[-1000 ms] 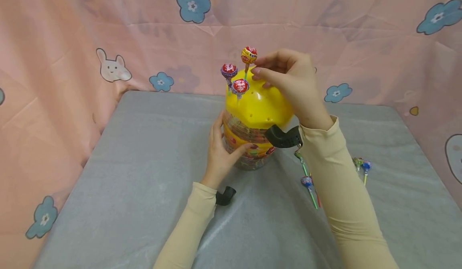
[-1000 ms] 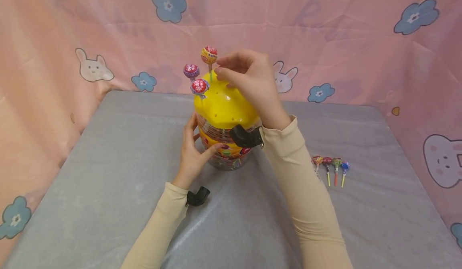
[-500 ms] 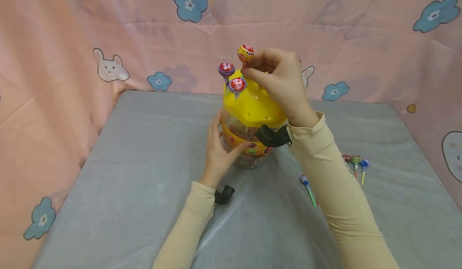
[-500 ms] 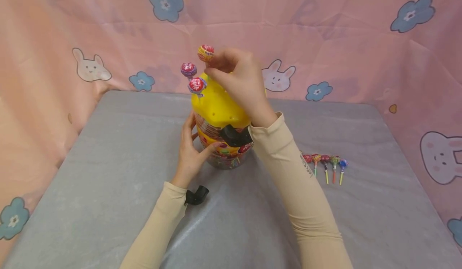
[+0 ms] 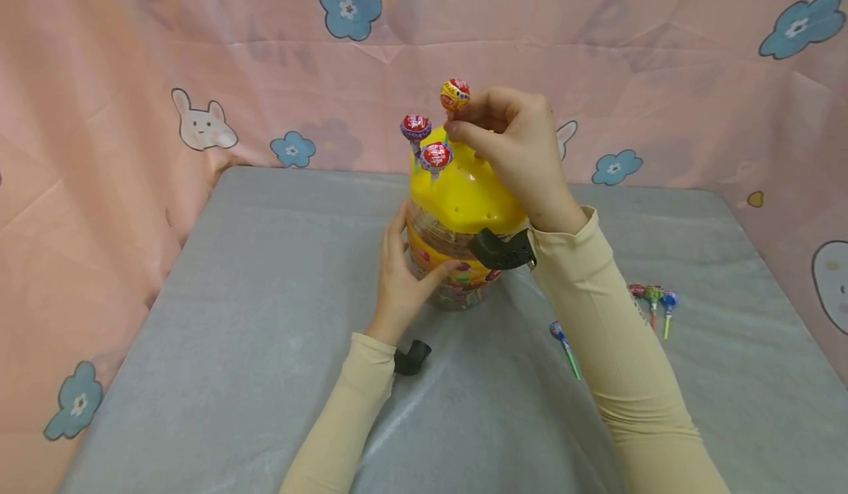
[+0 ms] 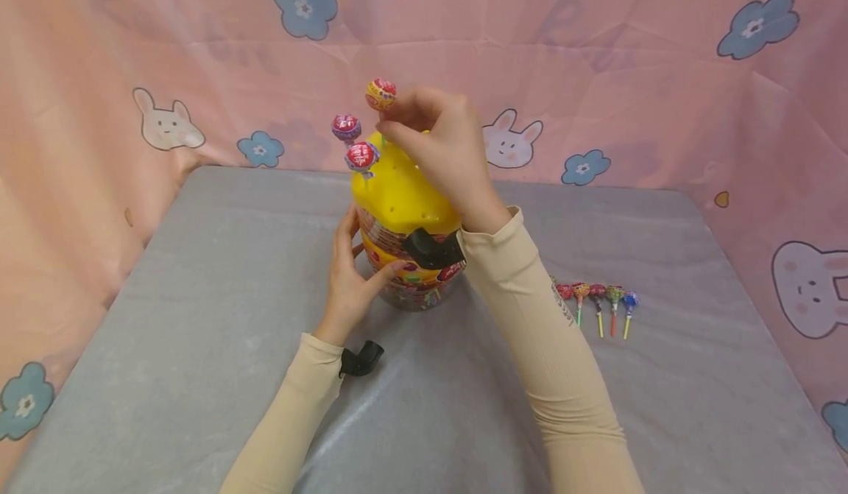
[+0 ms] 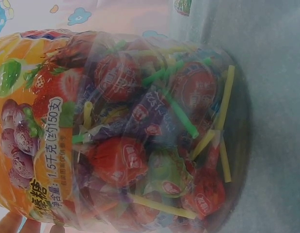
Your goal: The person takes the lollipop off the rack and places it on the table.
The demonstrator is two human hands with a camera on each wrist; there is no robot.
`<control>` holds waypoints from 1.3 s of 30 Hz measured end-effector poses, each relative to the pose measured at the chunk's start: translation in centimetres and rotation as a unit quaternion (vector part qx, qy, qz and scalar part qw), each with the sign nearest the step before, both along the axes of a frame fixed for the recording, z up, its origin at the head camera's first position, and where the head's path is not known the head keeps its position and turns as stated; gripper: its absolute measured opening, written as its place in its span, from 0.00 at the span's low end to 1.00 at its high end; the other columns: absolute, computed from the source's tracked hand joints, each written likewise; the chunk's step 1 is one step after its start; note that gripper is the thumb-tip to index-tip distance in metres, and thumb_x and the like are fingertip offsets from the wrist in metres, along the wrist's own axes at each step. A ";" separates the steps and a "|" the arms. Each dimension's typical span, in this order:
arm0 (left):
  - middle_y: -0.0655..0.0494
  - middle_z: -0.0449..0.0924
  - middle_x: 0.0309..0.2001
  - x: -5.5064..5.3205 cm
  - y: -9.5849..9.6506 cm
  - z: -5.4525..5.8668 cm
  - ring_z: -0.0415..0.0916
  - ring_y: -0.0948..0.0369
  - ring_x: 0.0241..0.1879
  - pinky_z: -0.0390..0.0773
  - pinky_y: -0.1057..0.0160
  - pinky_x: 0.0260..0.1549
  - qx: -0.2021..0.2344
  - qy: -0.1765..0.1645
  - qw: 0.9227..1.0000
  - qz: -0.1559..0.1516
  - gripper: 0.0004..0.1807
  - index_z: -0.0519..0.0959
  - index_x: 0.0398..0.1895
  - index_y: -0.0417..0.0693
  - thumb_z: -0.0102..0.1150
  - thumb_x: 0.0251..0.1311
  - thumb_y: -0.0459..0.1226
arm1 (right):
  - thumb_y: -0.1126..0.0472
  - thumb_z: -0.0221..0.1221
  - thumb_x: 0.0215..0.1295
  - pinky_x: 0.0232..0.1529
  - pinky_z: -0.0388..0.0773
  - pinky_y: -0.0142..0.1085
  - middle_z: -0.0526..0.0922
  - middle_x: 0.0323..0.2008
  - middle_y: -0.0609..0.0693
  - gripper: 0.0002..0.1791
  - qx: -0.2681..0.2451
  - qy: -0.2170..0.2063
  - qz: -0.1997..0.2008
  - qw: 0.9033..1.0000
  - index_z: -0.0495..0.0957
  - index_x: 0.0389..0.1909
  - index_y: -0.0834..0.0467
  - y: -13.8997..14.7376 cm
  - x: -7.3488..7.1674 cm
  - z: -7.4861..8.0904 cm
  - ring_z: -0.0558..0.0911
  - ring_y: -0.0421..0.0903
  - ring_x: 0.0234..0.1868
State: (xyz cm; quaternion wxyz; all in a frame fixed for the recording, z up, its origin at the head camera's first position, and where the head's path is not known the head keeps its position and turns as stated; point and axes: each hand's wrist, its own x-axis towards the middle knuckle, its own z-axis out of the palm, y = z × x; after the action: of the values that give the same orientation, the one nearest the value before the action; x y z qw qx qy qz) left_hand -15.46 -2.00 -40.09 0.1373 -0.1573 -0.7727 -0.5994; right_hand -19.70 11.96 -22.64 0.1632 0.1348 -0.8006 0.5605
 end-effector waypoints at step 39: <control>0.48 0.54 0.68 0.1 0.1 0.0 0.54 0.56 0.66 0.62 0.52 0.62 0.004 -0.007 1.000 0.002 0.58 0.48 0.74 0.48 0.53 0.45 0.70 | 0.71 0.64 0.55 0.31 0.78 0.33 0.84 0.27 0.53 0.05 -0.127 0.061 0.033 0.990 0.81 0.30 0.70 0.7 0.2 -0.5 0.81 0.50 0.28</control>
State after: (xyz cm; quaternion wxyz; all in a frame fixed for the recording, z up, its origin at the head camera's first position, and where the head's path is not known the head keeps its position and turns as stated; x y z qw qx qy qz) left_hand -15.41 -1.92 -40.06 0.1334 -0.1512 -0.7716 -0.6033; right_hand -19.48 12.64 -23.18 0.2088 0.1738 -0.7068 0.6532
